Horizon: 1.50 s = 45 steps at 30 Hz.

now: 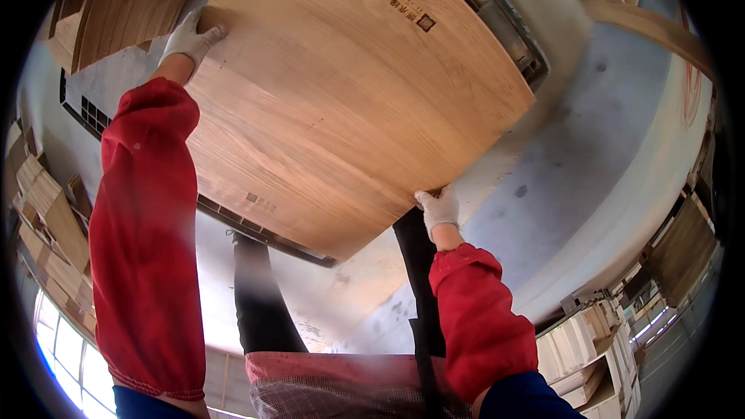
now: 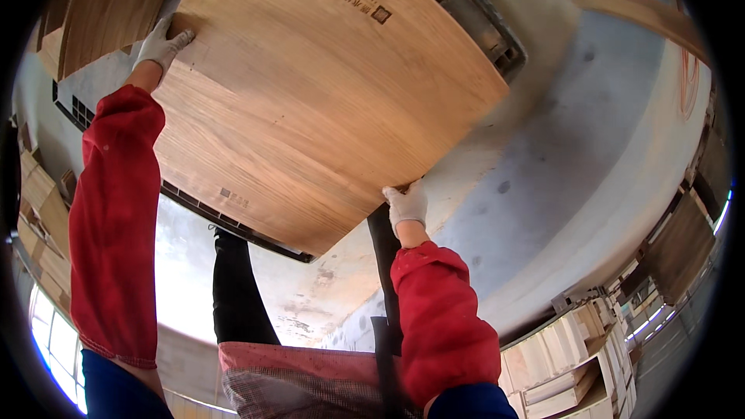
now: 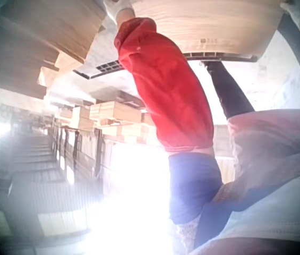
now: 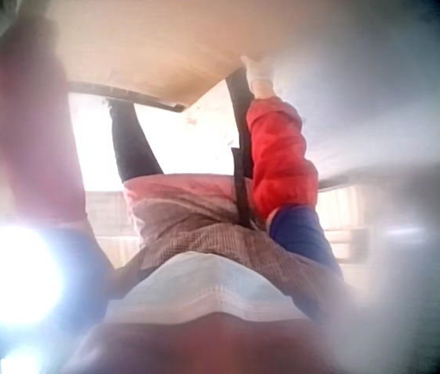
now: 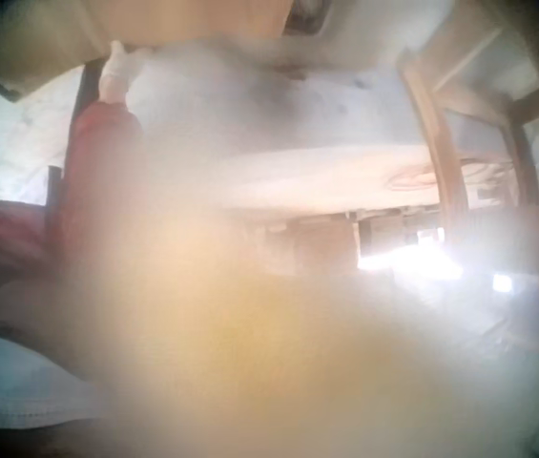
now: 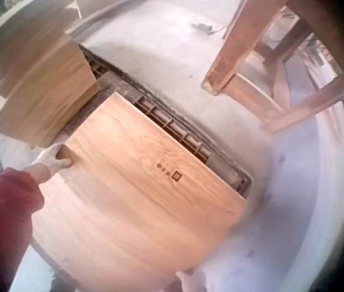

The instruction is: The person measures wood panels with a tape measure, cuts into a panel using a handheld power tool, and organizes several panels on a pallet in a large warehouse setting.

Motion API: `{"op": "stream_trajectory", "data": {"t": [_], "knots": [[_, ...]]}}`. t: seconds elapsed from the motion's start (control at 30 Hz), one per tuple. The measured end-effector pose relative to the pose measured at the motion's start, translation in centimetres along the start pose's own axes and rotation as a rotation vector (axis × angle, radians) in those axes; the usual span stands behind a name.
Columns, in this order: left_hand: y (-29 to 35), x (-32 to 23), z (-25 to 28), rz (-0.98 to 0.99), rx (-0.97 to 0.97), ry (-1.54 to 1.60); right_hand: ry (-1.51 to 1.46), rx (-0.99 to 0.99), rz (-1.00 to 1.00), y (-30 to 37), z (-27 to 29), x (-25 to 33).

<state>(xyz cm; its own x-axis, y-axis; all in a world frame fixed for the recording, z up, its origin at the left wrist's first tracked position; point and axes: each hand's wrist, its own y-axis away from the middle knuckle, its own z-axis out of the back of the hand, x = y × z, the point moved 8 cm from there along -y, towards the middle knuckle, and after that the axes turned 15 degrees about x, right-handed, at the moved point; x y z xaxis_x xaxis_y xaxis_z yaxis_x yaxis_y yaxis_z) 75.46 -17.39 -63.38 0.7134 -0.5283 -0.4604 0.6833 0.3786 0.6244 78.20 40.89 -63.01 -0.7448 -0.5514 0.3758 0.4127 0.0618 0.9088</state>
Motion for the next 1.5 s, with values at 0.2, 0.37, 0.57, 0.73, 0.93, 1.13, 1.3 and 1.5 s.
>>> {"op": "stream_trajectory", "data": {"t": [0.2,0.37,0.57,0.73,0.93,1.13,1.3,1.5], "knots": [[0.1,0.1,0.0,-0.035,-0.019,-0.039,0.01,0.002,-0.021,-0.3,0.2,-0.3],[0.8,-0.3,-0.7,0.02,-0.017,-0.096,0.056,-0.032,-0.04,-0.1,0.2,-0.2],[0.7,-0.3,-0.6,0.042,0.008,-0.045,0.104,-0.04,-0.019,0.0,0.0,-0.5],[0.6,-0.2,-0.2,0.017,0.01,-0.015,0.081,-0.029,-0.01,-0.4,-0.2,-1.3],[1.1,-0.8,0.4,0.053,0.027,-0.049,0.101,-0.028,-0.067,0.3,-0.7,-0.8],[1.3,-1.6,0.7,-0.017,0.003,-0.108,0.053,0.062,-0.104,0.1,-0.6,-0.7],[2.0,-0.3,0.9,-0.077,-0.021,0.022,0.054,0.058,-0.118,-0.3,-0.6,-1.5],[3.9,2.6,0.1,-0.089,-0.138,0.09,-0.011,0.067,-0.096,0.5,-0.9,-0.7]]}}
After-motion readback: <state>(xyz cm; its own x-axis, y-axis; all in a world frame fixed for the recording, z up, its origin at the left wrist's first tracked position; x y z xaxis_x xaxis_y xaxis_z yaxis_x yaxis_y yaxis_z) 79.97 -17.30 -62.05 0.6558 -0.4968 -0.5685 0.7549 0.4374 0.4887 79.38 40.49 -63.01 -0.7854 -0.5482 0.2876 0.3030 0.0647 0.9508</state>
